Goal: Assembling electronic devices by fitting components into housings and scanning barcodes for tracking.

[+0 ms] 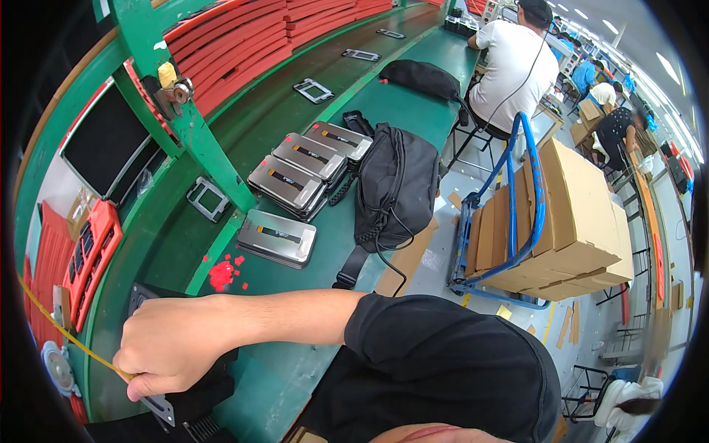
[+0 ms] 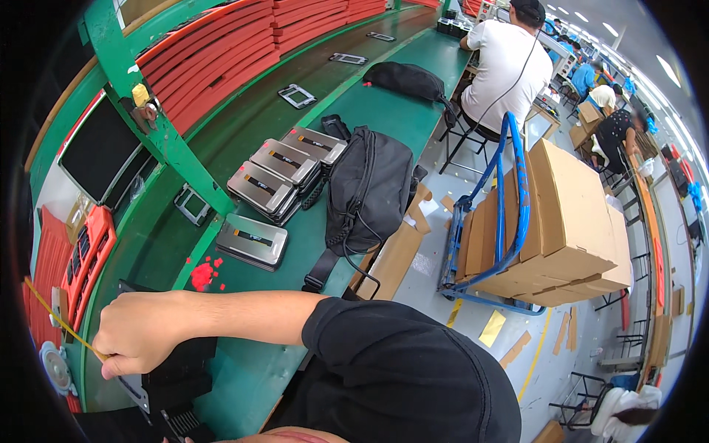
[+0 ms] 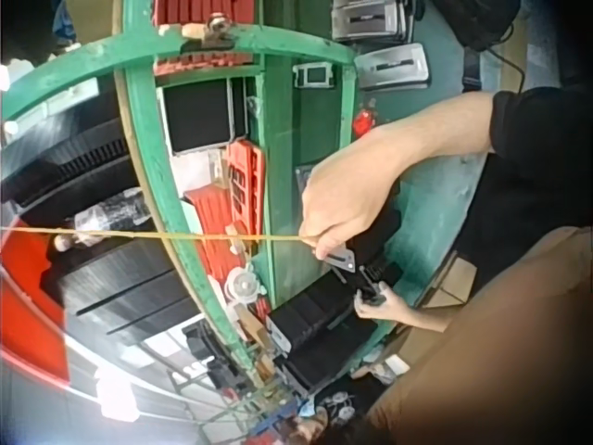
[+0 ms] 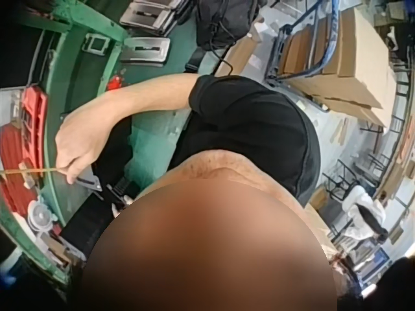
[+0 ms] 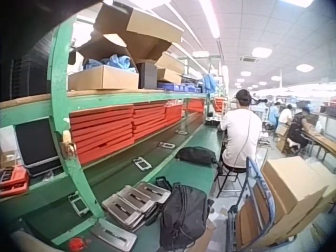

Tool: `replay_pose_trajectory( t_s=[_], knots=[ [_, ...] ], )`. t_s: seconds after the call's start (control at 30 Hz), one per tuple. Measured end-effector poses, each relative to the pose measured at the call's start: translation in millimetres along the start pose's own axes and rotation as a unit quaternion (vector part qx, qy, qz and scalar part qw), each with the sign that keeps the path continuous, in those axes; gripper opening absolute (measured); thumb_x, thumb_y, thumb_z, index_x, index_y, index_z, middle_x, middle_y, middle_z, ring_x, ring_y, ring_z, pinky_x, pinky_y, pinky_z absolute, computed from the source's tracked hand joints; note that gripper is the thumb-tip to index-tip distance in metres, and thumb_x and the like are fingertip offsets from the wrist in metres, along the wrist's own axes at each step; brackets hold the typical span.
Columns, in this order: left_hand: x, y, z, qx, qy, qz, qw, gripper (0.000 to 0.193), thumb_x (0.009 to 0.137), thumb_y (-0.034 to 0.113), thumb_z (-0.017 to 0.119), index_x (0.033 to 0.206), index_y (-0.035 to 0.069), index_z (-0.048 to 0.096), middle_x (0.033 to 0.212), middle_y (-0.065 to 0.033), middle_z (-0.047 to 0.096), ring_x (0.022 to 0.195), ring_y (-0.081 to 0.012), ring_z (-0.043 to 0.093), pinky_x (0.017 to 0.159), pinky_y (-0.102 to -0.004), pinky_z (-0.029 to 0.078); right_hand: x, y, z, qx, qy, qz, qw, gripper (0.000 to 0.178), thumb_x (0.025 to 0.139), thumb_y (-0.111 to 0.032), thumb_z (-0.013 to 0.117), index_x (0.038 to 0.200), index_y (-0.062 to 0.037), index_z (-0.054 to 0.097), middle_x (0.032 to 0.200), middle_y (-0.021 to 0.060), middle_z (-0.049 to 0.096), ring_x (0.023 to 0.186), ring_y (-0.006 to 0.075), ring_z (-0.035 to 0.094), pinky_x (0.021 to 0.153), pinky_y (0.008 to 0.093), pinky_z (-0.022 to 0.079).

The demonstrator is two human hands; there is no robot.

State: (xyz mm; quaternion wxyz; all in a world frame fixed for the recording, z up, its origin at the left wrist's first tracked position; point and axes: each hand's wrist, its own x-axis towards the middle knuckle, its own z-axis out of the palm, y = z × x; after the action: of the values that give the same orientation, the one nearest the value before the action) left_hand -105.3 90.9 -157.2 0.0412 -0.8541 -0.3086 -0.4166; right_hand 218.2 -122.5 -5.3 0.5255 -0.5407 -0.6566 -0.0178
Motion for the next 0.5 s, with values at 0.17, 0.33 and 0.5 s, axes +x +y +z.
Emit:
replay_pose_trajectory(
  t_s=[0.17, 0.33, 0.5],
  knots=[
    [8, 6, -2, -0.044, -0.019, 0.043, 0.998, 0.067, 0.076, 0.058, 0.086, 0.119, 0.009, 0.072, 0.109, -0.0155, 0.069, 0.095, -0.0349, 0.066, 0.084, -0.0471, 0.054, 0, -5, -3, -0.013, -0.009, 0.017, 1.000, 0.037, 0.095, -0.035, 0.067, 0.078, -0.0025, 0.071, 0.062, 0.0156, 0.063, 0.063, 0.0391, 0.064, 0.058, 0.0487, 0.048],
    [41, 47, -6, -0.091, 0.023, 0.043, 0.995, 0.083, 0.081, 0.057, 0.082, 0.140, 0.006, 0.057, 0.126, -0.0204, 0.063, 0.114, -0.0368, 0.063, 0.098, -0.0486, 0.050, 6, 3, -2, -0.122, 0.025, 0.009, 0.992, 0.033, 0.098, -0.030, 0.066, 0.081, -0.0012, 0.068, 0.062, 0.0137, 0.064, 0.061, 0.0339, 0.066, 0.059, 0.0437, 0.051],
    [83, 94, -13, -0.364, -0.044, 0.019, 0.930, 0.091, 0.092, 0.051, 0.067, 0.159, 0.001, 0.030, 0.155, -0.0238, 0.044, 0.143, -0.0366, 0.045, 0.120, -0.0489, 0.032, 17, 30, -6, 0.124, 0.314, -0.014, 0.941, 0.025, 0.106, -0.025, 0.061, 0.099, -0.0010, 0.064, 0.077, 0.0042, 0.066, 0.064, 0.0123, 0.065, 0.060, 0.0307, 0.054]
  ],
)
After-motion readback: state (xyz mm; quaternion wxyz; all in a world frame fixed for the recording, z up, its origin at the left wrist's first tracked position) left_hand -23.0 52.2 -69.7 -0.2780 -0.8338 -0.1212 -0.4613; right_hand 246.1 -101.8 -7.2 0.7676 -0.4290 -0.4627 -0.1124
